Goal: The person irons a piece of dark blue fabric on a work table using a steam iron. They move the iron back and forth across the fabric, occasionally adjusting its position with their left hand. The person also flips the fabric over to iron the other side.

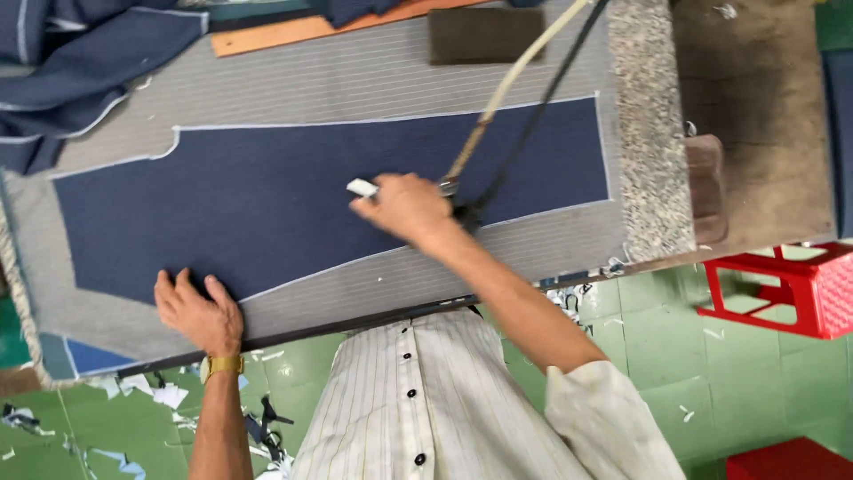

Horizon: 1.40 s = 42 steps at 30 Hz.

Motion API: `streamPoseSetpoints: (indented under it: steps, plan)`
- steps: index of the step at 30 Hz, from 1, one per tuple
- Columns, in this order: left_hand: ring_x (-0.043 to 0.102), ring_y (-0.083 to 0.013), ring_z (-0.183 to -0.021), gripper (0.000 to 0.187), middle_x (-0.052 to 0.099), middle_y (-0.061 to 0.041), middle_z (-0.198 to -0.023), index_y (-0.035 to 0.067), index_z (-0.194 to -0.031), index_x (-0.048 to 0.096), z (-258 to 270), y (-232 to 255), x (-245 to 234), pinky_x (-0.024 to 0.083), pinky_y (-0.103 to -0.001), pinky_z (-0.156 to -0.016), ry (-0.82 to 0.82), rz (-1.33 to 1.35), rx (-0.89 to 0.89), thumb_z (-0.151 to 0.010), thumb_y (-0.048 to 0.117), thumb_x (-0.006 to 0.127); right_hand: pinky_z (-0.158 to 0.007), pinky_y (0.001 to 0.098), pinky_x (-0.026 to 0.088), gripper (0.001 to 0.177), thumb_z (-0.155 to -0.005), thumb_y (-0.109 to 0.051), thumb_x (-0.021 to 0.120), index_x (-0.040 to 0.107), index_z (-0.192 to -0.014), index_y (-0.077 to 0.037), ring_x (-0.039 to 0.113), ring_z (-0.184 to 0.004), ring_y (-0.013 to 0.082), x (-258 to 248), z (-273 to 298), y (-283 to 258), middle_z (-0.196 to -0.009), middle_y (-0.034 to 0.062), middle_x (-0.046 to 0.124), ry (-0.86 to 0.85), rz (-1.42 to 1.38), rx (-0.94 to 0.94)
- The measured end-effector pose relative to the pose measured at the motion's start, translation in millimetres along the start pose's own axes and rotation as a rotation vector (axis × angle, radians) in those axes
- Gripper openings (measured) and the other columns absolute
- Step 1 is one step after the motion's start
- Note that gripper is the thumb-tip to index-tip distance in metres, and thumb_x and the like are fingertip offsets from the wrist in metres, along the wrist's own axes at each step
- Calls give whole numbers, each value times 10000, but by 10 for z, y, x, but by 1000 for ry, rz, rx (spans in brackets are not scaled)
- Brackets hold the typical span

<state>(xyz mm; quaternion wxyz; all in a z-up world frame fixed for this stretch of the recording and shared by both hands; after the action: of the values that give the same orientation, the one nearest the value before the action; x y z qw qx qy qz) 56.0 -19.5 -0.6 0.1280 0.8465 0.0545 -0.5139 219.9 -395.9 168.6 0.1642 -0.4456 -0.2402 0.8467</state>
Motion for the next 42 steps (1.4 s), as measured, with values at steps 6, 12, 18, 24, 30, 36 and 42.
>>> streamPoseSetpoints:
  steps: [6,12,18,24,30,36,42]
  plan:
    - [450,-467,-1314,343,528,-305,-1466,-86,-1261,646,-77,244,-165,334,-612,-1059,-28,29,-61,-1058,185,593,-429,242,509,461,-1033,-544,588,666,-1042,-90,627,-537,125,-869,-73,1678,-737,19,673,145,-98,431]
    - [463,-442,-1305,348,539,-283,-1456,-73,-1262,651,-98,299,-187,352,-583,-1049,-30,-18,-65,-1050,198,598,-620,336,594,509,-983,-633,673,655,-1023,-125,690,-769,213,-1532,-75,3405,-930,67,705,411,-166,583]
    - [475,-441,-1290,337,545,-283,-1442,-76,-1254,653,-115,334,-214,357,-583,-1043,-23,-20,-65,-1037,178,605,-1021,472,464,1092,-982,-782,522,324,-1535,139,723,-947,361,-1694,72,3791,-684,244,688,416,-27,588]
    - [466,-436,-1308,347,541,-279,-1451,-76,-1251,654,-126,323,-210,344,-577,-1057,-34,-16,-72,-1031,187,603,-501,329,522,551,-1009,-643,647,636,-953,-94,644,-634,215,-1446,84,3504,-821,75,679,312,-162,583]
    - [444,-427,-1328,372,524,-276,-1471,-62,-1260,642,-141,312,-204,336,-588,-1069,-78,-14,-115,-1033,224,570,-486,244,515,400,-1030,-496,577,684,-1075,-113,641,-596,148,-866,33,2147,-806,48,683,-9,85,323]
    - [482,-439,-1302,373,483,-215,-1483,72,-1338,566,-59,77,-20,369,-545,-1002,-73,-58,-101,-1035,289,589,-863,518,573,570,-859,-538,664,757,-1114,-36,724,-1033,417,-102,146,532,-1032,228,766,-131,45,66]
    - [461,-427,-1350,418,487,-213,-1491,67,-1348,582,-29,61,4,347,-535,-1043,-91,-64,-144,-992,285,598,-824,495,593,600,-869,-559,621,735,-1102,-18,744,-988,414,401,-204,-643,-990,229,766,-210,8,-138]
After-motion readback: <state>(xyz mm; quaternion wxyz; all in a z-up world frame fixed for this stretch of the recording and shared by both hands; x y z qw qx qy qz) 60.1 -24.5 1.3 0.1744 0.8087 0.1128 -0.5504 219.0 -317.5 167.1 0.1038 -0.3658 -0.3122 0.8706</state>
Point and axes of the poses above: each hand's wrist, its own z-axis away from the middle knuckle, its own x-axis out of the palm, y = z × x, the point moved 5 cm from there along -z, towards the middle knuckle
